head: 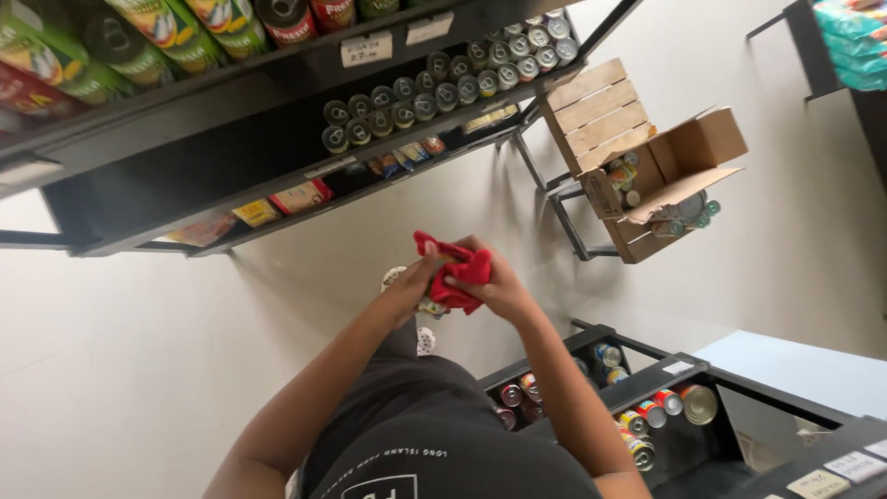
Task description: Wiping canned food items with a cloth and placing them onto grocery store shelves.
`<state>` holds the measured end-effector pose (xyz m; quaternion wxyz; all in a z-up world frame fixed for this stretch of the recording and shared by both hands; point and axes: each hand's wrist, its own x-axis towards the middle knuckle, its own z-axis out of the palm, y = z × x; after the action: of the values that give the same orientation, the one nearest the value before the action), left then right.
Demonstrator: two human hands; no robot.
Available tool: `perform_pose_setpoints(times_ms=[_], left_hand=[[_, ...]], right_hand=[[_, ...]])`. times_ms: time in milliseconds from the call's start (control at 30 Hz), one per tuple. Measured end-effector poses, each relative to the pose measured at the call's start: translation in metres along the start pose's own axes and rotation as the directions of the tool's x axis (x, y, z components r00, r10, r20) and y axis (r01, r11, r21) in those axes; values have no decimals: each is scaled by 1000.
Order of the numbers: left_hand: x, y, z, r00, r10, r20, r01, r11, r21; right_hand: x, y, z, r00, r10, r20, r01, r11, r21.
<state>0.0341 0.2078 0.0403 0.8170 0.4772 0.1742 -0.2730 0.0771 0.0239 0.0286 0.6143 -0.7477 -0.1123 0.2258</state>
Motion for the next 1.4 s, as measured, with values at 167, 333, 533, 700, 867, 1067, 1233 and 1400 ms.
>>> perform_pose_setpoints(times_ms=[167,333,533,700,867,1067,1233,1400], left_hand=[[-17,-28,6,997,-83,12,73,935,347],[0,-104,-11,974,-30,224,-72,897,436],[-35,-85,25,938,53,343,-255,773,581],[-71,-68,47,977,81,197,-189,759,623],[-70,-78,48,997,75,-36,-55,917,394],[-23,-110,-8,989,-29,-148,53,986,159],[1,-111,-62,976,25,-216,-65,981,-182],[-10,-91,-90,895,191,-404,-160,981,110]], right_hand=[[-51,27,29,946,20,-323,15,994,106],[-89,34,29,848,146,-509,-37,975,218],[-118,14,15,831,227,-508,-54,941,333],[-116,27,41,852,-65,-519,114,992,63],[-113,10,61,757,94,-646,24,985,172],[-99,-28,62,733,108,-671,147,939,311],[-87,-36,58,730,118,-673,190,911,366],[-65,-15,60,750,203,-629,101,905,413]])
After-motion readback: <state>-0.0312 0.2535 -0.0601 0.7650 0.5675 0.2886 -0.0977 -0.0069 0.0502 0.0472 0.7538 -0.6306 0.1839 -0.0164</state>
